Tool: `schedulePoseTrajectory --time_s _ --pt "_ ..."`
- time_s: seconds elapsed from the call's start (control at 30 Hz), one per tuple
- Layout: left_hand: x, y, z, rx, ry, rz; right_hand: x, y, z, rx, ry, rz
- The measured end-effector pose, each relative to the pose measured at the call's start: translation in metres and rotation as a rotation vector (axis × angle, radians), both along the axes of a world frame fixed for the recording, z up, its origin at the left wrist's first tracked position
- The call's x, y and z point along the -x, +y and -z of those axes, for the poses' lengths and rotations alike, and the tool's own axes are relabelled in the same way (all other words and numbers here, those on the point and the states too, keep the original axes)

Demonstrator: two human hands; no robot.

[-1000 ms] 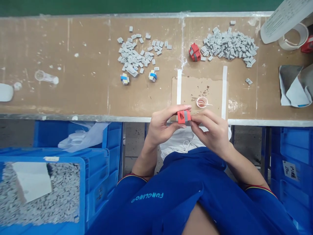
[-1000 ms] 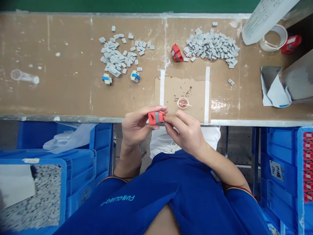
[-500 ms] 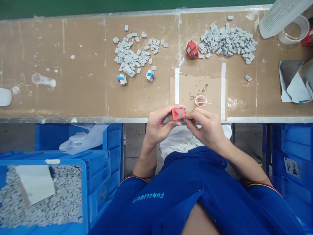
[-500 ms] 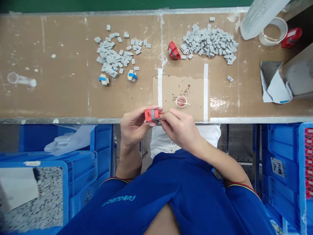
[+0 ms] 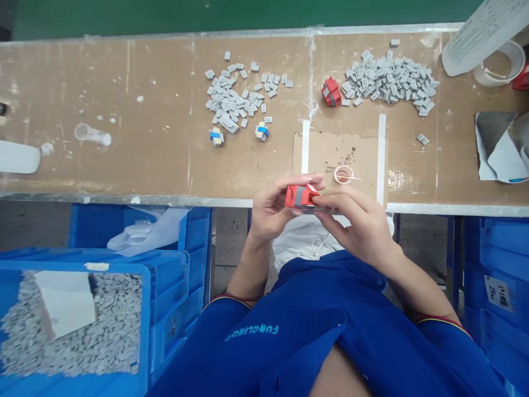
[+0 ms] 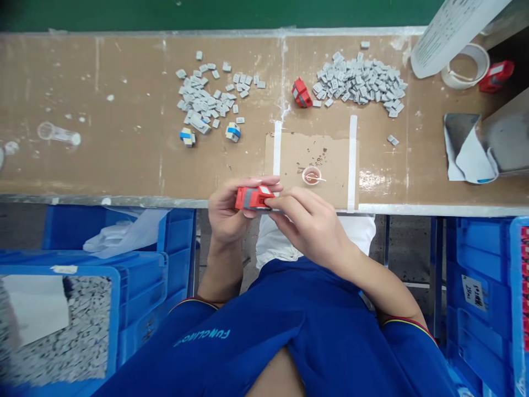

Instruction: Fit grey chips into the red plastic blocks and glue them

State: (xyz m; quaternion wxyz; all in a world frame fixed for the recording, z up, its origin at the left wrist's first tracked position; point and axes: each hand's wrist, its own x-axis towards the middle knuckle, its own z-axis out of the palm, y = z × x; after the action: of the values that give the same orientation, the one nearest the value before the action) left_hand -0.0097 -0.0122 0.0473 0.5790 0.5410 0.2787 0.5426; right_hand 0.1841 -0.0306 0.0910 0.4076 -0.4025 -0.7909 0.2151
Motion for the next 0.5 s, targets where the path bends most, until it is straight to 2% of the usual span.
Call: schedulePoseTrajectory --time_s 0.17,0.3,0.43,0.5 --pt "-0.008 -0.004 0.01 0.152 -0.125 0.022 0.003 -0.004 -0.007 0.017 0.055 -0.017" --pt "-0.013 -0.006 0.012 0.203 -0.095 0.008 0.005 -0.007 -0.013 0.008 0.021 0.049" --pt "-0.021 -0.006 -0.003 0.045 0.038 0.014 -0.005 -0.006 -0.019 0.016 0.013 0.118" --pt "-0.027 0.001 -0.014 -0.101 0.125 0.1 -0.02 -0.01 -0.026 -0.005 0.042 0.103"
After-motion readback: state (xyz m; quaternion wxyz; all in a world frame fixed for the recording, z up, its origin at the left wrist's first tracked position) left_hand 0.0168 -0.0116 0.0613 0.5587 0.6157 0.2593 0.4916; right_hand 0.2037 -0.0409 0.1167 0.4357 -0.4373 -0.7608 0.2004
